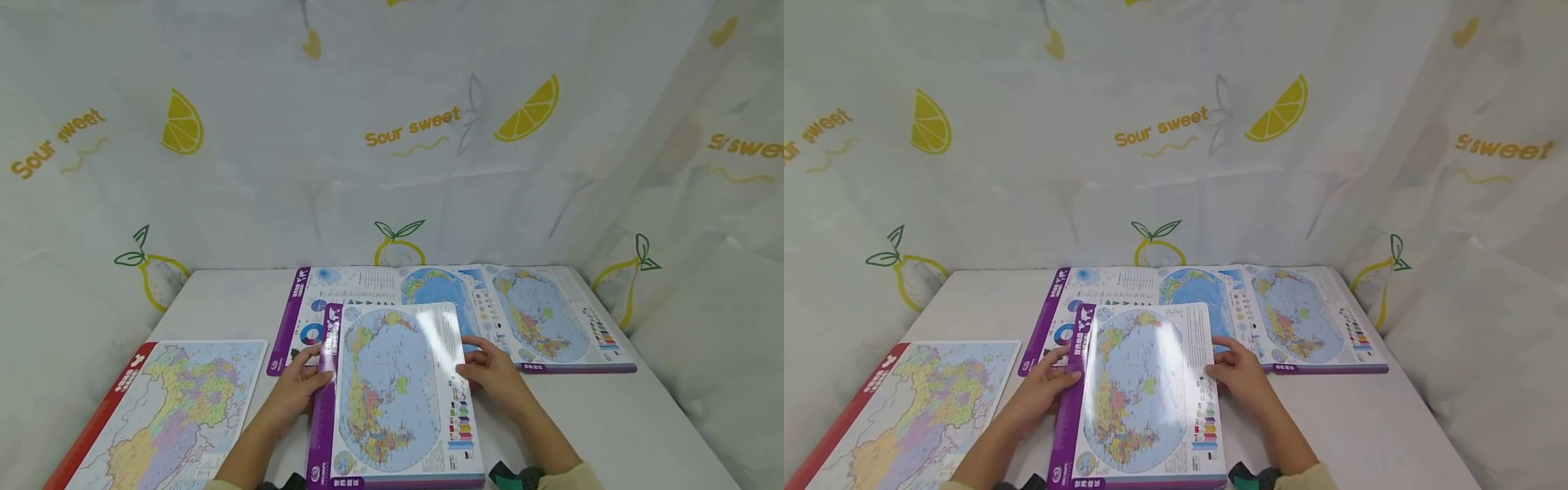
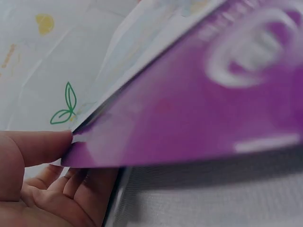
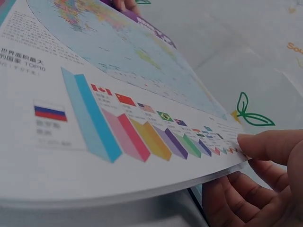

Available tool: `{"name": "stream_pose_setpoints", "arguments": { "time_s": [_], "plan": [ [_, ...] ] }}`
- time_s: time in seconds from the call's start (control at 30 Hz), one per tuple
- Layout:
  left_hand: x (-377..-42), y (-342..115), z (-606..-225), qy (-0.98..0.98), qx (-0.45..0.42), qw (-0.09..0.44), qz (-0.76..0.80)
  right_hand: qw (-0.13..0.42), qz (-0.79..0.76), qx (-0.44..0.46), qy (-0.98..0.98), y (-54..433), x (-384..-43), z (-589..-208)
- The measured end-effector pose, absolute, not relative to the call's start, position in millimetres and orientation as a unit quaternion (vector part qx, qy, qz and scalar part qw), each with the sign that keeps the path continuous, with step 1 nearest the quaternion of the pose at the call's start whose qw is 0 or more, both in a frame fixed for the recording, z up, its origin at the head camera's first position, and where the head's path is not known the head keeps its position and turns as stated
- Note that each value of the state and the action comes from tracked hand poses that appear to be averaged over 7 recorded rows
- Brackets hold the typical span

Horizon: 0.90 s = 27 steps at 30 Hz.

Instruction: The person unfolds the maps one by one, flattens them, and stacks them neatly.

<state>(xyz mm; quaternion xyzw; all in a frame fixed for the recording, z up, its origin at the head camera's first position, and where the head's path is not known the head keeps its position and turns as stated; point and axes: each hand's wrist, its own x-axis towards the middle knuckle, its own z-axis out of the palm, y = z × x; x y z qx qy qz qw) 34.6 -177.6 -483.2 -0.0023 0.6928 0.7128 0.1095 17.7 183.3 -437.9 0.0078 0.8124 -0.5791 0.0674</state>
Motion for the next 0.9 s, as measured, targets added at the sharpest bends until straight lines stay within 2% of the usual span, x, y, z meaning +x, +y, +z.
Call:
{"name": "stream_pose_setpoints", "arguments": {
  "time_s": [0.3,0.57,0.9],
  "plan": [
    [33,-177,-485,0.665,0.027,0.137,0.734,0.079,-0.517,0.04,0.851,185,20,-441],
    [32,-173,-482,0.656,0.035,0.127,0.743,0.047,-0.503,0.028,0.862,190,24,-435],
    [32,-179,-481,0.685,0.015,0.099,0.722,0.082,-0.558,0.033,0.825,199,25,-430]
  ]
}}
